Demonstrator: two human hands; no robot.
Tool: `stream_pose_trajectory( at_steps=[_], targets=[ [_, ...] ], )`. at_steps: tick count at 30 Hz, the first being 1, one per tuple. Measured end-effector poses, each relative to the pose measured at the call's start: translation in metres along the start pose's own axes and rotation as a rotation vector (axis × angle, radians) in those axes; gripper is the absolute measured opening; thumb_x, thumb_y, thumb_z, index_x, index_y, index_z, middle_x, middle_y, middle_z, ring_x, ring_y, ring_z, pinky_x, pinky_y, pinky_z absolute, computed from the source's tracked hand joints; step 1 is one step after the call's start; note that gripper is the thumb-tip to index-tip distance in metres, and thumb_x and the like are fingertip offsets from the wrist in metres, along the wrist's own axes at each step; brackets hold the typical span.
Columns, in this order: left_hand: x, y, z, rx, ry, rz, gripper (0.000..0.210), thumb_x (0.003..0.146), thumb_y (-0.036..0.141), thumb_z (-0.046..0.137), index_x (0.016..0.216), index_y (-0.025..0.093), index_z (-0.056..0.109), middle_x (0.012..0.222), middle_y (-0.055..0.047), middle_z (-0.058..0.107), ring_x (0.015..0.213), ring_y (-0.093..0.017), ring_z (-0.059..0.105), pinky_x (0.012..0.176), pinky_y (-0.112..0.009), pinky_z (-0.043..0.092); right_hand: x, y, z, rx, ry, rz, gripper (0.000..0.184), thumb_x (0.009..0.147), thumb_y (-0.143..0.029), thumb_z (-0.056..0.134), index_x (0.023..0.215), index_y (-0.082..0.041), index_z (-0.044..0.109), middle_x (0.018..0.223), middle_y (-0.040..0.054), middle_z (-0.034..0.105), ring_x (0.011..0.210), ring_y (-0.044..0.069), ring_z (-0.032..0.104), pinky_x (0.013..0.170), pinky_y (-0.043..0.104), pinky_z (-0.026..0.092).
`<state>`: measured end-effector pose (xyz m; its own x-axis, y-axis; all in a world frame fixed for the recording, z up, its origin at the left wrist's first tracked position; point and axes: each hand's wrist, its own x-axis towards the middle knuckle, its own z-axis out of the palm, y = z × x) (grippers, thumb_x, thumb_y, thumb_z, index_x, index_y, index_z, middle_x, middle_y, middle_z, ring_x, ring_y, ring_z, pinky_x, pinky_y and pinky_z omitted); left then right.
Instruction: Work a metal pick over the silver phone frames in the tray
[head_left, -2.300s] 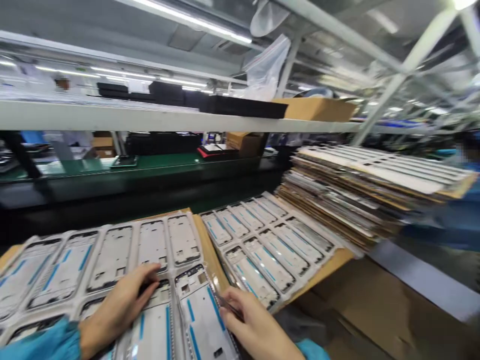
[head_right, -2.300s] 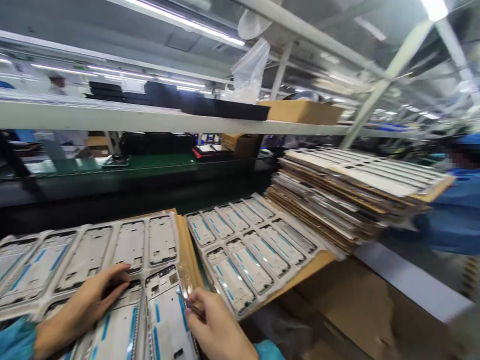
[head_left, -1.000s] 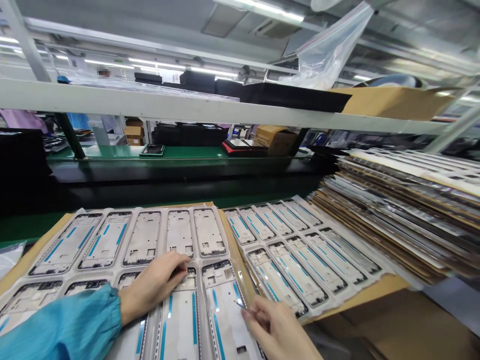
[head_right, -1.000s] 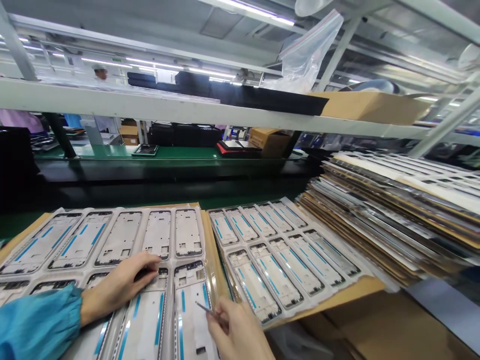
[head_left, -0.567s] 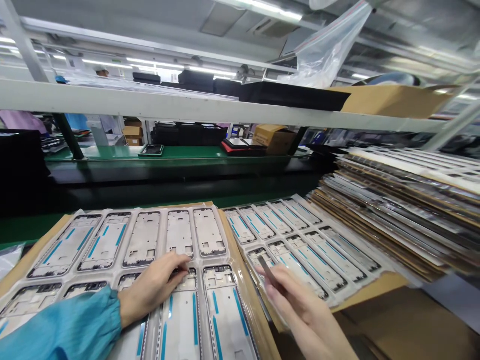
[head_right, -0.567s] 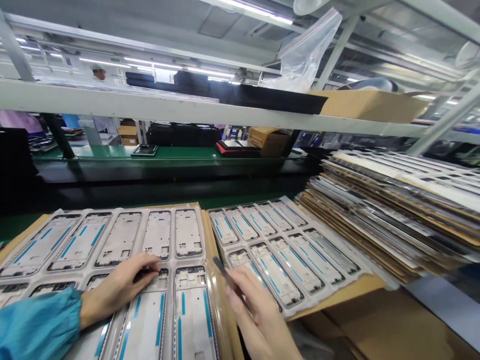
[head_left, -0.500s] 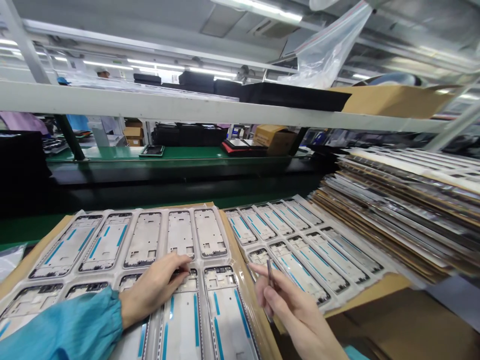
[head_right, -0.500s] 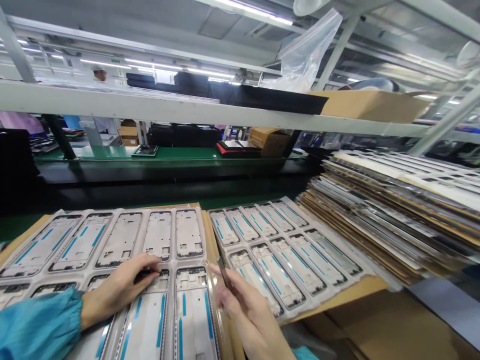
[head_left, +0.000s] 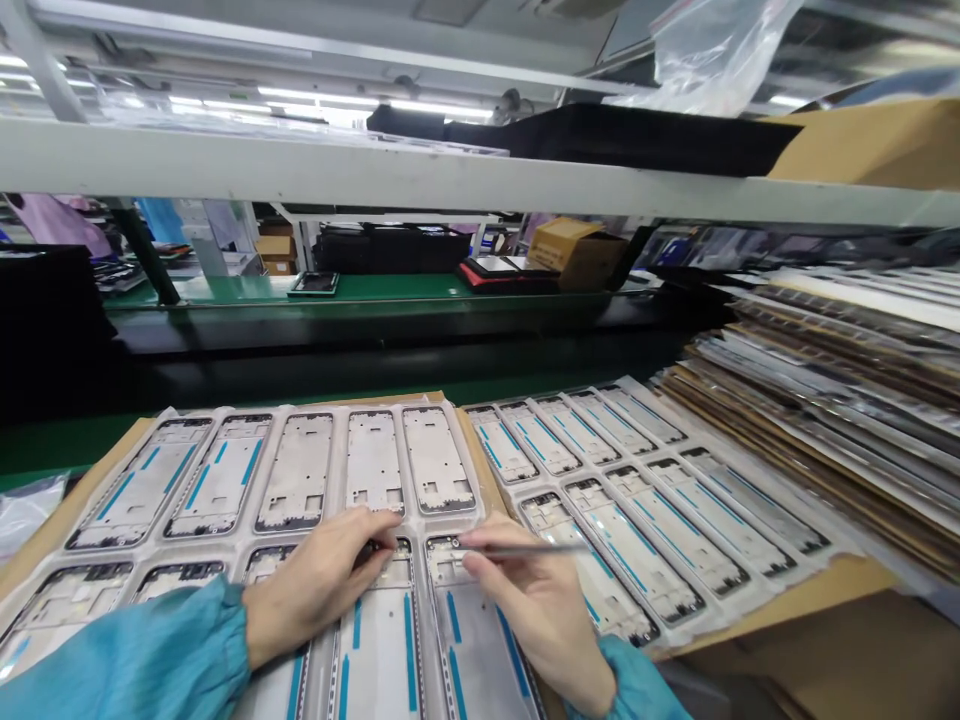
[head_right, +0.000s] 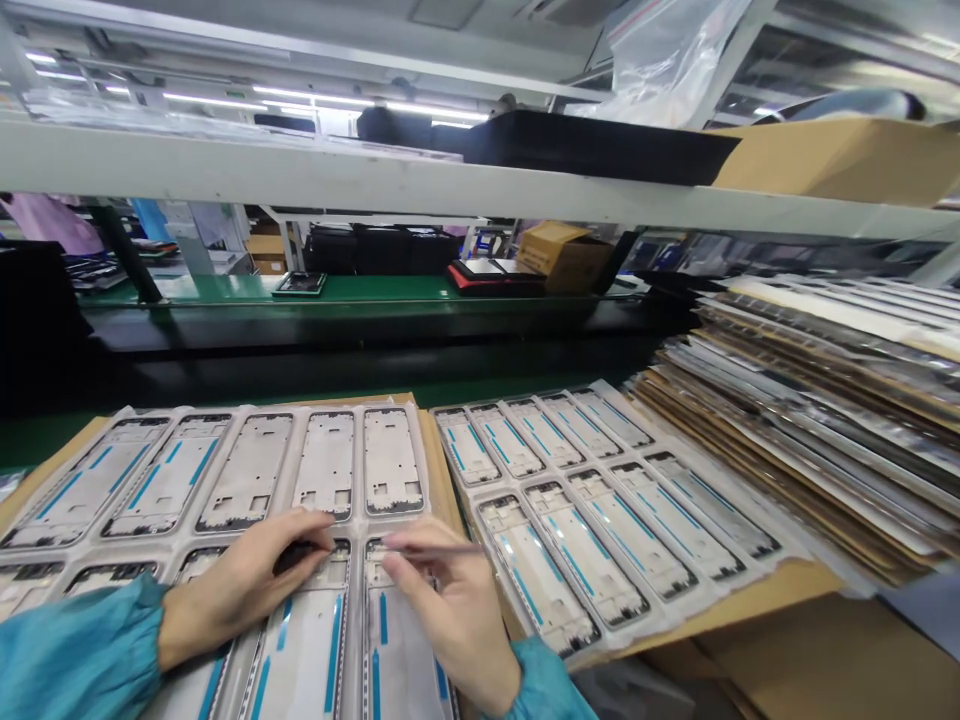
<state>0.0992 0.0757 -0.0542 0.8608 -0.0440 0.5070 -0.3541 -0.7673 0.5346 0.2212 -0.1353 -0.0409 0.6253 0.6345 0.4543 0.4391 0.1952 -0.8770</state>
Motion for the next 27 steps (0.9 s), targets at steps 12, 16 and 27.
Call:
stream_pose_trajectory(
  at_steps=[12, 16, 27],
  targets=[
    [0.007, 0.006, -0.005, 0.035, -0.065, 0.008, 0.028, 0.097, 0.010, 0.047, 0.123, 0.020, 0.050, 0.089, -0.002, 0.064, 0.080, -0.015, 0.061, 0.072, -0.027, 0.052, -0.002, -0.004, 0.007, 0.017, -0.069, 0.016, 0.015, 0.087, -0.014, 0.067, 0.076, -0.019, 0.057, 0.077, 0.0018, 0.069, 0.068, 0.014, 0.069, 0.063, 0.019, 0.055],
    [0.008, 0.006, -0.008, 0.040, -0.088, 0.060, 0.026, 0.101, 0.012, 0.042, 0.122, 0.018, 0.056, 0.097, -0.008, 0.063, 0.087, -0.017, 0.059, 0.076, -0.029, 0.052, -0.003, -0.002, 0.007, 0.042, -0.060, 0.033, 0.016, 0.088, -0.017, 0.067, 0.076, -0.019, 0.056, 0.076, 0.0027, 0.068, 0.069, 0.016, 0.068, 0.063, 0.021, 0.055],
    [0.016, 0.009, -0.013, -0.347, -0.055, -0.177, 0.014, 0.089, 0.010, 0.059, 0.086, 0.018, 0.070, 0.084, -0.002, 0.069, 0.077, -0.012, 0.064, 0.071, -0.022, 0.050, -0.005, -0.002, 0.008, 0.043, -0.082, 0.036, 0.017, 0.086, -0.018, 0.072, 0.074, -0.019, 0.060, 0.078, 0.0015, 0.071, 0.069, 0.014, 0.069, 0.063, 0.019, 0.054]
  ],
)
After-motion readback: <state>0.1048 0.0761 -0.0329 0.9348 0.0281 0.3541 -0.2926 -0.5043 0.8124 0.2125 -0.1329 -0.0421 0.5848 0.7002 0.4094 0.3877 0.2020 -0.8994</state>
